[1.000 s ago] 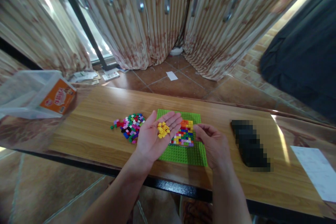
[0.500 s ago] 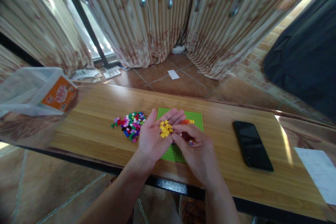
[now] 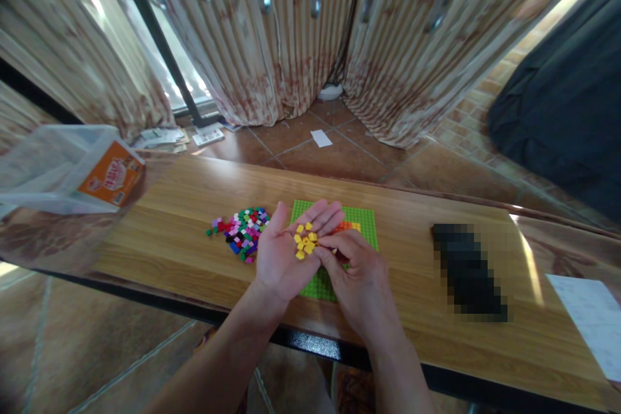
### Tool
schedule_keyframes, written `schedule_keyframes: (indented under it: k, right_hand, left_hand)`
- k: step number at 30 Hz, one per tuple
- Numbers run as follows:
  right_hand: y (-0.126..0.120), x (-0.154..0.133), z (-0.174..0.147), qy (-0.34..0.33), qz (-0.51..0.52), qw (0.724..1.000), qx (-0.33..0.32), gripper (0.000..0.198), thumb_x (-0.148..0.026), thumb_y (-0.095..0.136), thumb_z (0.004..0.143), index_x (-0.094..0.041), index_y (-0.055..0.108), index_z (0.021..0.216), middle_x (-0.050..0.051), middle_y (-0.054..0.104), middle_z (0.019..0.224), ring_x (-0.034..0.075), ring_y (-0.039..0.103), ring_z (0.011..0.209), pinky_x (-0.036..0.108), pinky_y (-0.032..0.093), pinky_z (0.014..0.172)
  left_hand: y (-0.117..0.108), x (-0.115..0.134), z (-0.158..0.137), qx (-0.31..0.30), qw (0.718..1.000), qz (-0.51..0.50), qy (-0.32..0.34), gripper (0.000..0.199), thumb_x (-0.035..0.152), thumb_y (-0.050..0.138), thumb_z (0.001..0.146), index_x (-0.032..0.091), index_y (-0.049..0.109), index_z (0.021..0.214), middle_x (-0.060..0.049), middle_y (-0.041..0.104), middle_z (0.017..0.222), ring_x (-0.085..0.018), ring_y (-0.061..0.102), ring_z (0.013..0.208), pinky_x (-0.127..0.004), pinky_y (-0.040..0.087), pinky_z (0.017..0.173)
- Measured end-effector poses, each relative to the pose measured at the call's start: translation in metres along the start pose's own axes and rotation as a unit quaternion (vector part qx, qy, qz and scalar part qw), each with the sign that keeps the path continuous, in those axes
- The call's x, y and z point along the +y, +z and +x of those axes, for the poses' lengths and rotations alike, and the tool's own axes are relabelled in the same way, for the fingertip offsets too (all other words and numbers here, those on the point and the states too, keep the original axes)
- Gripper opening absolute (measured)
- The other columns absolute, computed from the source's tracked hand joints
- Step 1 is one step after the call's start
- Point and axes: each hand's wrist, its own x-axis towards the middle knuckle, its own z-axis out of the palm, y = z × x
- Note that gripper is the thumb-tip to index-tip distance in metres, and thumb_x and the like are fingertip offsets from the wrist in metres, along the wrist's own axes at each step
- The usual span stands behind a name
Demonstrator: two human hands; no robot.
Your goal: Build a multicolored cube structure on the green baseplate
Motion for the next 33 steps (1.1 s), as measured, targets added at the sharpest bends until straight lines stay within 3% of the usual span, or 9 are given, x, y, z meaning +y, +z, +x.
schedule_keyframes:
  k: [3, 9, 18, 23, 28, 33]
  right_hand:
    - [-0.001, 0.002, 0.0, -0.029, -0.002, 1.0, -0.009, 0.015, -0.033, 0.058, 0.089, -0.024, 0.069, 0.089, 0.004, 0.068, 0.094, 0.018, 0.064, 0.09, 0.032, 0.051, 0.079]
    - [-0.001, 0.0, 0.0, -0.001, 0.007, 1.0, -0.03, 0.02, -0.034, 0.056, 0.09, -0.026, 0.069, 0.102, 0.005, 0.067, 0.105, 0.019, 0.064, 0.095, 0.032, 0.053, 0.079]
    - [0.002, 0.001, 0.001, 0.005, 0.002, 1.0, 0.03, 0.015, -0.034, 0.059, 0.088, -0.024, 0.07, 0.087, 0.004, 0.069, 0.091, 0.017, 0.065, 0.084, 0.03, 0.053, 0.076]
    - [-0.001, -0.002, 0.0, 0.095, 0.123, 0.982, 0.104, 0.018, -0.037, 0.062, 0.085, -0.021, 0.068, 0.091, 0.003, 0.072, 0.086, 0.015, 0.067, 0.073, 0.03, 0.056, 0.068]
    - [-0.009, 0.006, 0.003, 0.149, 0.213, 0.95, 0.172, 0.016, -0.03, 0.079, 0.068, -0.021, 0.074, 0.08, 0.002, 0.073, 0.074, 0.015, 0.067, 0.063, 0.029, 0.059, 0.063]
    - [-0.017, 0.021, 0.002, 0.185, 0.219, 0.947, 0.146, 0.021, -0.032, 0.079, 0.068, -0.021, 0.076, 0.085, 0.004, 0.076, 0.082, 0.018, 0.071, 0.07, 0.034, 0.062, 0.069]
  left_hand:
    - [0.0, 0.001, -0.001, -0.003, 1.0, -0.01, 0.007, 0.053, 0.054, 0.044, 0.09, 0.008, 0.067, 0.104, -0.019, 0.067, 0.117, -0.028, 0.055, 0.125, -0.036, 0.041, 0.106]
    - [0.003, 0.003, -0.001, 0.013, 1.0, -0.004, 0.007, 0.054, 0.054, 0.044, 0.09, 0.009, 0.065, 0.109, -0.018, 0.066, 0.121, -0.028, 0.053, 0.126, -0.037, 0.041, 0.106]
    - [0.0, -0.003, -0.002, -0.012, 1.0, -0.008, -0.007, 0.054, 0.053, 0.04, 0.092, 0.008, 0.068, 0.103, -0.018, 0.066, 0.119, -0.026, 0.057, 0.122, -0.034, 0.043, 0.104]
    - [0.003, 0.0, -0.002, -0.008, 1.0, -0.02, -0.001, 0.052, 0.053, 0.043, 0.091, 0.009, 0.067, 0.103, -0.018, 0.067, 0.119, -0.028, 0.054, 0.126, -0.036, 0.044, 0.103]
    - [0.001, 0.004, -0.002, -0.011, 1.0, -0.028, 0.001, 0.051, 0.052, 0.045, 0.09, 0.008, 0.067, 0.104, -0.019, 0.066, 0.119, -0.028, 0.052, 0.127, -0.037, 0.042, 0.106]
    - [0.0, 0.008, -0.002, 0.004, 1.0, -0.023, 0.012, 0.05, 0.051, 0.045, 0.091, 0.007, 0.067, 0.102, -0.018, 0.068, 0.114, -0.028, 0.055, 0.124, -0.037, 0.042, 0.105]
